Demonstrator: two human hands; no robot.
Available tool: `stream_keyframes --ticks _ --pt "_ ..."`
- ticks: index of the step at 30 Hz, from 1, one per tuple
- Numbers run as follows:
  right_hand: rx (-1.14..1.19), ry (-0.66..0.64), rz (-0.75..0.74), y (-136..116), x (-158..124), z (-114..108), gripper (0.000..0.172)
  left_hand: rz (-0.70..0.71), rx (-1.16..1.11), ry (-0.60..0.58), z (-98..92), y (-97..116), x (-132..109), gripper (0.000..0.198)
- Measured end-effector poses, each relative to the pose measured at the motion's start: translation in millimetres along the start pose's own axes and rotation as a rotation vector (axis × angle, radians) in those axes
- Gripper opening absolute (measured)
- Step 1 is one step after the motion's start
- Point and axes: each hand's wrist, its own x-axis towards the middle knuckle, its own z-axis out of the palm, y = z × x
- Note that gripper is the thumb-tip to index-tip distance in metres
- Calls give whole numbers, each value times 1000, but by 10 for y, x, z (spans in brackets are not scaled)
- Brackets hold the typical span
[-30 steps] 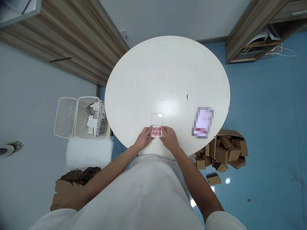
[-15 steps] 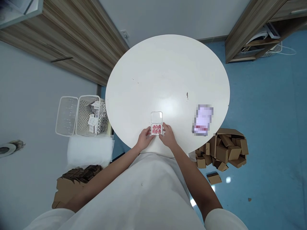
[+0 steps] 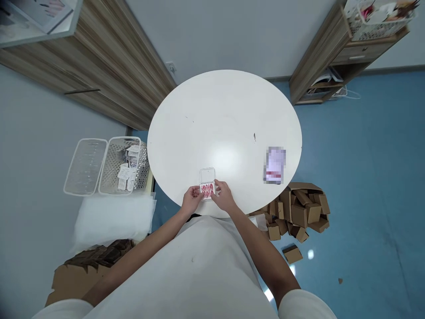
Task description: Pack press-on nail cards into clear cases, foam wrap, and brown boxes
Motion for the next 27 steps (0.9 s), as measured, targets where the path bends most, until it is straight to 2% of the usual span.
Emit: stream_keyframes --ticks 9,15,20,22,25,27 --pt "121 120 -8 -337 -314 193 52 72 -226 -183 -437 187 -229 30" --pt "278 156 20 -518 -553 362 46 46 -350 -307 -702 155 -338 36" --pt "431 268 87 -570 -641 475 47 45 -413 -359 -851 152 -414 37" --pt "526 206 127 -613 -648 487 41 37 -421 -381 -889 162 -435 37" --pt "579 26 138 -690 -654 475 35 38 -421 -421 -916 162 -457 38" --pt "573 -10 137 -729 -664 457 35 28 -419 -456 -918 160 -468 37"
